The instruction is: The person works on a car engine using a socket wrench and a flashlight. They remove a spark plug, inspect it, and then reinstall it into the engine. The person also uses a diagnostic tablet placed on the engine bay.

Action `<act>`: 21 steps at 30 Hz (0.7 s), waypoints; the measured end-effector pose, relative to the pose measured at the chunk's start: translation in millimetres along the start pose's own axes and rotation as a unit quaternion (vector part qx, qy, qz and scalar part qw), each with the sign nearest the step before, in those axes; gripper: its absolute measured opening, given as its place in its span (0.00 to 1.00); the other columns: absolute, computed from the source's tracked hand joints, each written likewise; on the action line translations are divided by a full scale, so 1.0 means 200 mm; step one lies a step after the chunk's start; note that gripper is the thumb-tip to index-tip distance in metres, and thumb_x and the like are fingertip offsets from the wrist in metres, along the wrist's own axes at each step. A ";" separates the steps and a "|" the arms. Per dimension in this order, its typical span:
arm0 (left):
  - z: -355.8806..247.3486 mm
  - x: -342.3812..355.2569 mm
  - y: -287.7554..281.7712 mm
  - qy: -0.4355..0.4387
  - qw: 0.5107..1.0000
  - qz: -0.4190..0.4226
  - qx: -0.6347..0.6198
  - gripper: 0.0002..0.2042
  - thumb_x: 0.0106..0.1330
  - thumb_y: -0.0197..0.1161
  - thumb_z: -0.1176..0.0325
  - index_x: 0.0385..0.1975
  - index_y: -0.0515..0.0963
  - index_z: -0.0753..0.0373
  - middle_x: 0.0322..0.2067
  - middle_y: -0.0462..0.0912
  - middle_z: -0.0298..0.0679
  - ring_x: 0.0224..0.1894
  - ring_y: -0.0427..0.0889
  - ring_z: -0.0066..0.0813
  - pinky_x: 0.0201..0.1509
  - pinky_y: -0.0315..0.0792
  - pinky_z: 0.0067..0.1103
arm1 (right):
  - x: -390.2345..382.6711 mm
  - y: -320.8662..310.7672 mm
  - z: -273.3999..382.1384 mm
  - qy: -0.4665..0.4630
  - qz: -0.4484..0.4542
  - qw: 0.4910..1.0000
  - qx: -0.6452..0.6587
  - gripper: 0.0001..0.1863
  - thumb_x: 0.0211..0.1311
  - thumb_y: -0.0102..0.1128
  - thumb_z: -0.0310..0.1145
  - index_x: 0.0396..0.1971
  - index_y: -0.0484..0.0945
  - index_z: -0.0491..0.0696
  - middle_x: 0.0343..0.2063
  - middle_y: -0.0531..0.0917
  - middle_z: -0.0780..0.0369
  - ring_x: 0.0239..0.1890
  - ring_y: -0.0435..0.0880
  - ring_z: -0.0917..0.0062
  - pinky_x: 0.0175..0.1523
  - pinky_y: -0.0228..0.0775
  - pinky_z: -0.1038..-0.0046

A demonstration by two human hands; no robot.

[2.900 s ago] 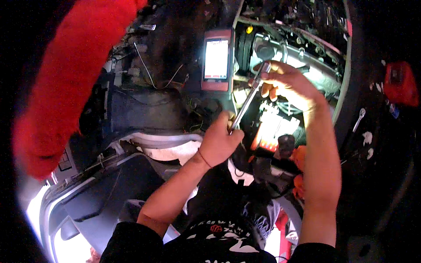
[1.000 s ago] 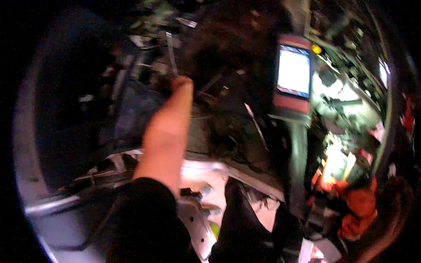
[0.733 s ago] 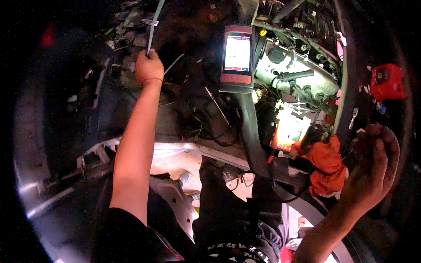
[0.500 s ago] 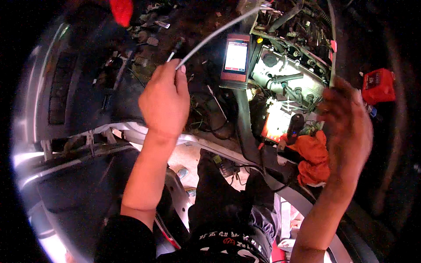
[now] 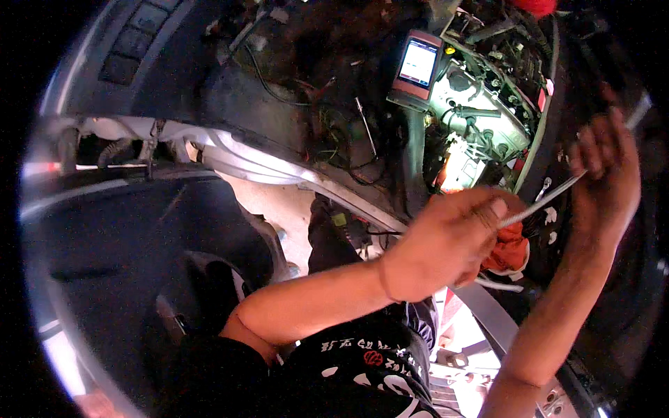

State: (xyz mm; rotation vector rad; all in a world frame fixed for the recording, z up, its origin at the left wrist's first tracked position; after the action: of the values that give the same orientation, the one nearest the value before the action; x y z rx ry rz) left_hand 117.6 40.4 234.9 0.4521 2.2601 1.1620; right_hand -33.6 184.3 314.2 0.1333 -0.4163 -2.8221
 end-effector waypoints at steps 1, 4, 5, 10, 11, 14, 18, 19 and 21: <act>0.05 0.05 -0.03 0.047 0.991 -0.009 0.125 0.12 0.76 0.50 0.62 0.47 0.77 0.61 0.18 0.68 0.30 0.18 0.65 0.18 0.19 0.62 0.23 | 0.02 -0.06 -0.08 0.064 -0.034 0.988 -0.138 0.19 0.69 0.54 0.42 0.45 0.75 0.40 0.25 0.76 0.66 0.21 0.72 0.79 0.29 0.66 0.74; 0.29 0.21 -0.01 -0.073 0.994 0.052 0.062 0.12 0.76 0.48 0.61 0.41 0.76 0.60 0.17 0.67 0.30 0.13 0.62 0.20 0.15 0.59 0.23 | 0.06 -0.15 -0.34 0.179 0.050 0.824 -0.535 0.13 0.68 0.53 0.40 0.36 0.76 0.44 0.19 0.72 0.68 0.16 0.65 0.82 0.24 0.58 0.75; 0.38 0.23 0.02 -0.175 0.982 0.069 -0.002 0.12 0.76 0.48 0.61 0.39 0.75 0.61 0.16 0.66 0.30 0.12 0.62 0.21 0.14 0.58 0.23 | 0.08 -0.21 -0.43 0.234 0.022 0.817 -0.527 0.13 0.68 0.54 0.41 0.35 0.76 0.45 0.18 0.71 0.68 0.16 0.65 0.83 0.23 0.57 0.75; 0.13 0.24 -0.02 0.067 0.996 -0.030 -0.047 0.11 0.75 0.47 0.62 0.33 0.70 0.62 0.19 0.73 0.37 0.16 0.74 0.28 0.20 0.71 0.27 | 0.35 -0.43 -0.70 0.313 -0.061 0.860 -0.398 0.13 0.66 0.56 0.41 0.24 0.70 0.51 0.15 0.66 0.73 0.12 0.60 0.86 0.18 0.52 0.79; 0.04 0.20 -0.11 0.124 0.989 -0.072 0.029 0.12 0.75 0.47 0.62 0.33 0.72 0.62 0.19 0.75 0.38 0.16 0.74 0.28 0.21 0.71 0.26 | 0.40 -0.43 -0.79 0.329 -0.048 0.885 -0.325 0.14 0.66 0.56 0.42 0.22 0.69 0.53 0.15 0.66 0.73 0.14 0.60 0.87 0.21 0.52 0.80; -0.09 0.16 -0.42 0.050 0.974 -0.173 0.140 0.14 0.73 0.49 0.62 0.35 0.75 0.67 0.19 0.77 0.41 0.22 0.79 0.32 0.31 0.75 0.27 | 0.61 -0.36 -1.12 0.151 0.078 0.731 -0.660 0.08 0.59 0.58 0.37 0.27 0.78 0.49 0.24 0.76 0.62 0.24 0.74 0.70 0.30 0.67 0.68; -0.38 0.45 -0.64 0.112 0.822 -0.239 0.505 0.17 0.67 0.53 0.61 0.29 0.79 0.71 0.22 0.79 0.52 0.28 0.81 0.47 0.35 0.71 0.36 | 0.69 -0.28 -1.59 0.021 0.099 0.559 -0.823 0.08 0.51 0.66 0.36 0.27 0.84 0.48 0.29 0.86 0.52 0.34 0.88 0.59 0.37 0.79 0.61; -0.39 0.52 -0.65 0.098 0.782 -0.235 0.569 0.17 0.66 0.53 0.61 0.28 0.79 0.72 0.23 0.79 0.55 0.29 0.80 0.50 0.36 0.71 0.37 | 0.69 -0.29 -1.70 0.047 0.103 0.560 -0.820 0.10 0.49 0.67 0.38 0.29 0.85 0.49 0.31 0.87 0.55 0.35 0.88 0.60 0.39 0.79 0.61; -0.42 0.62 -0.61 0.114 0.695 -0.205 0.680 0.17 0.65 0.53 0.62 0.26 0.78 0.73 0.26 0.79 0.60 0.31 0.79 0.57 0.37 0.70 0.39 | 0.68 -0.31 -1.86 0.125 0.088 0.620 -0.770 0.15 0.45 0.70 0.41 0.33 0.86 0.51 0.36 0.88 0.59 0.38 0.88 0.63 0.42 0.79 0.62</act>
State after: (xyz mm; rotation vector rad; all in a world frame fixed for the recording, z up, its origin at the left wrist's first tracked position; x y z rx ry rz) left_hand -37.6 -17.4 133.9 0.2492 2.8412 -0.9297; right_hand -130.4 102.6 -65.5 0.0784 1.8655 -1.9262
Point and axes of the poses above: each hand's wrist, its own x-axis towards the middle knuckle, its own y-axis out of the palm, z = x × y, the point moved 7 cm from there along x, towards the middle knuckle
